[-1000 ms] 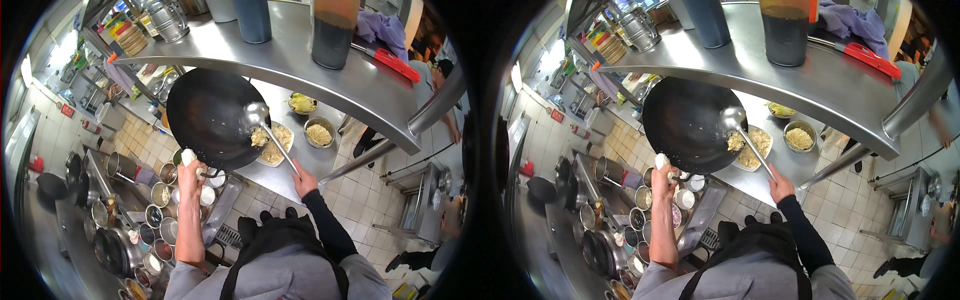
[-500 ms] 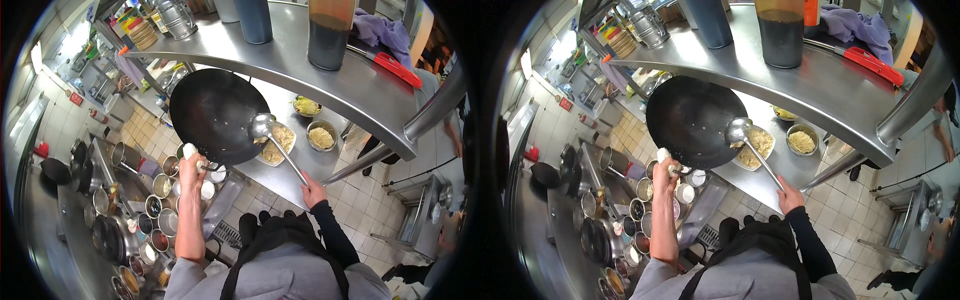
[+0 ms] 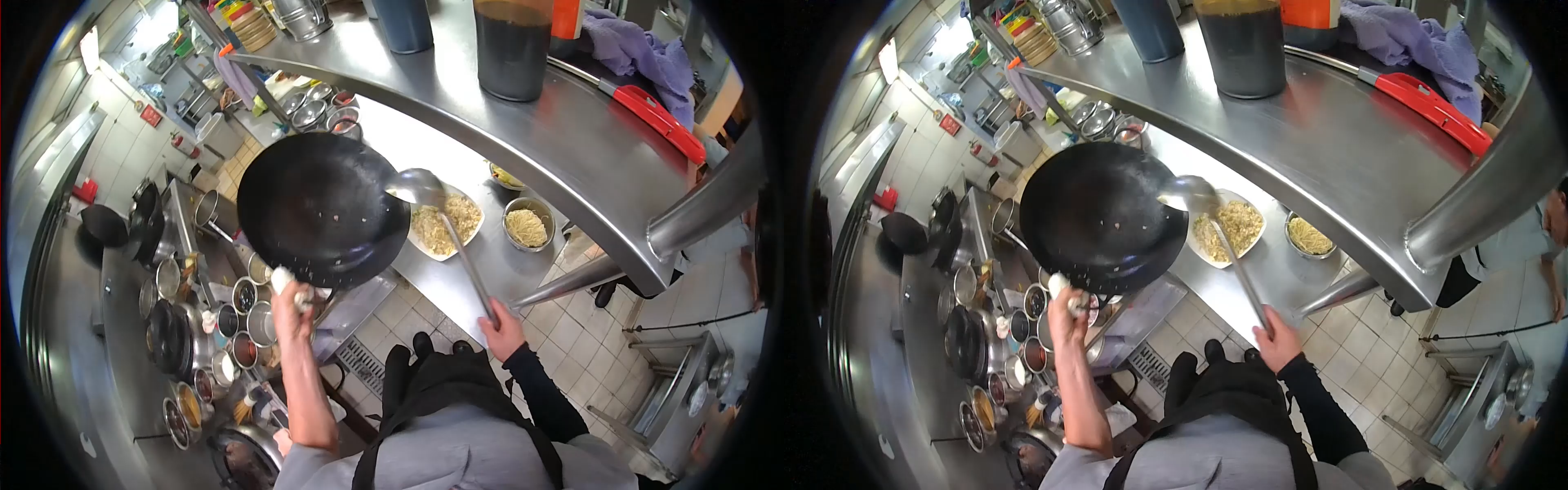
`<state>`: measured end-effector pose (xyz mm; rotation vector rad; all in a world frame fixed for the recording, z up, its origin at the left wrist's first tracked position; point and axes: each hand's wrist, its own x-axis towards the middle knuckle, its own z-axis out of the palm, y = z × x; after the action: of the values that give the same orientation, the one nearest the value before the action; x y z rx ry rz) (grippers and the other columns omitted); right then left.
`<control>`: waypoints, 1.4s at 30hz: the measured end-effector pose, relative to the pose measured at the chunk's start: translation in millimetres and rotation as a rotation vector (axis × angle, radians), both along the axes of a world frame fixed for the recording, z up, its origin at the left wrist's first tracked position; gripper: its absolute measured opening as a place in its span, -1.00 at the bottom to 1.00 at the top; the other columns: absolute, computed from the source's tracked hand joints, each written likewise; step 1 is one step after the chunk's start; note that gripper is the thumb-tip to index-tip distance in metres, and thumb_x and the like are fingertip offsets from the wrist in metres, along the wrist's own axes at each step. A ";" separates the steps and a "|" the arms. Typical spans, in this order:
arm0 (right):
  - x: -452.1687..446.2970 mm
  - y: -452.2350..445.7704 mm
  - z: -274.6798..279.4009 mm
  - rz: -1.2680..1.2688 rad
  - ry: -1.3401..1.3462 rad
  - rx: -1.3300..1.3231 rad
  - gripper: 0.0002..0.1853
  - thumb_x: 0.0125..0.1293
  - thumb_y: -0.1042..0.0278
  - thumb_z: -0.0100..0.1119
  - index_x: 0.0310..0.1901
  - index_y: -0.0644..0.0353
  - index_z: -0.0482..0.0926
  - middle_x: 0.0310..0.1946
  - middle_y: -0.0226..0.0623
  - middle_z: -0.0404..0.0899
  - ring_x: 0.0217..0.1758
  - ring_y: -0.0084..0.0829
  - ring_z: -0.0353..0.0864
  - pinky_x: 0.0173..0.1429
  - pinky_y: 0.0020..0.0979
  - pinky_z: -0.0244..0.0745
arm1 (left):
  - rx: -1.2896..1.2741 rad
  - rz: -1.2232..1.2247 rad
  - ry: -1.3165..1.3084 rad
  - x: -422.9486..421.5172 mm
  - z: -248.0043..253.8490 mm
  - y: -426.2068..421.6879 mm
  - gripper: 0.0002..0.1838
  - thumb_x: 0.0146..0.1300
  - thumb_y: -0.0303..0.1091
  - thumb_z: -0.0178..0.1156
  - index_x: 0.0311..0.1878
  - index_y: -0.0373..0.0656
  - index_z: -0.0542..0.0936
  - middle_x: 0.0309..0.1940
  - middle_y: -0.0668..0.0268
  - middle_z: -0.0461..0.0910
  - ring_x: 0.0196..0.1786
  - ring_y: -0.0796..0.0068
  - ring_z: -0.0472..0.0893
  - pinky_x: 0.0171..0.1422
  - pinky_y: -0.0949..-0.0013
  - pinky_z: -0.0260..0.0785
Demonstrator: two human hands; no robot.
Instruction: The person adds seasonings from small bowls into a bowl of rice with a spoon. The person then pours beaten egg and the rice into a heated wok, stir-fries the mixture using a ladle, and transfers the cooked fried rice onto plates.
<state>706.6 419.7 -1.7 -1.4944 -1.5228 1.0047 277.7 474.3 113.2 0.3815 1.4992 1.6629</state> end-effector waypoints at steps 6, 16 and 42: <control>-63.6 20.0 39.9 0.748 0.866 -0.951 -0.53 0.59 0.34 0.21 0.45 0.09 0.40 -0.50 -0.56 0.27 -0.63 -0.72 0.20 -0.57 -0.55 0.18 | -0.075 0.146 -0.553 -24.5 -1.7 -192.3 -0.85 0.24 -0.41 0.21 -0.27 -0.30 0.50 -0.45 -0.14 0.66 -0.75 0.31 0.51 -0.81 0.50 0.31; -222.5 -0.9 65.6 1.046 0.488 -1.180 -0.57 0.56 0.45 0.12 0.40 0.10 0.38 -0.56 -0.57 0.16 -0.66 -0.68 0.11 -0.60 -0.53 0.13 | -0.062 0.979 -0.349 -6.2 -26.0 -483.0 -0.83 0.32 -0.34 0.21 -0.33 -0.26 0.55 -0.51 0.00 0.69 -0.80 0.49 0.41 -0.81 0.51 0.15; -799.8 -289.2 65.8 2.072 -0.249 -0.991 -0.65 0.58 0.38 0.17 0.32 0.16 0.47 -0.45 -0.50 0.40 -0.64 -0.74 0.23 -0.66 -0.56 0.11 | 0.553 1.644 -0.475 -263.5 -243.5 -609.5 -0.90 0.33 -0.37 0.19 -0.31 -0.11 0.53 -0.45 0.28 0.55 -0.58 0.47 0.48 -0.67 0.50 0.15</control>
<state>-93.2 130.5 64.1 0.2964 -2.7826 2.9854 14.1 -135.2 -130.2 -1.2636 0.8019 3.0465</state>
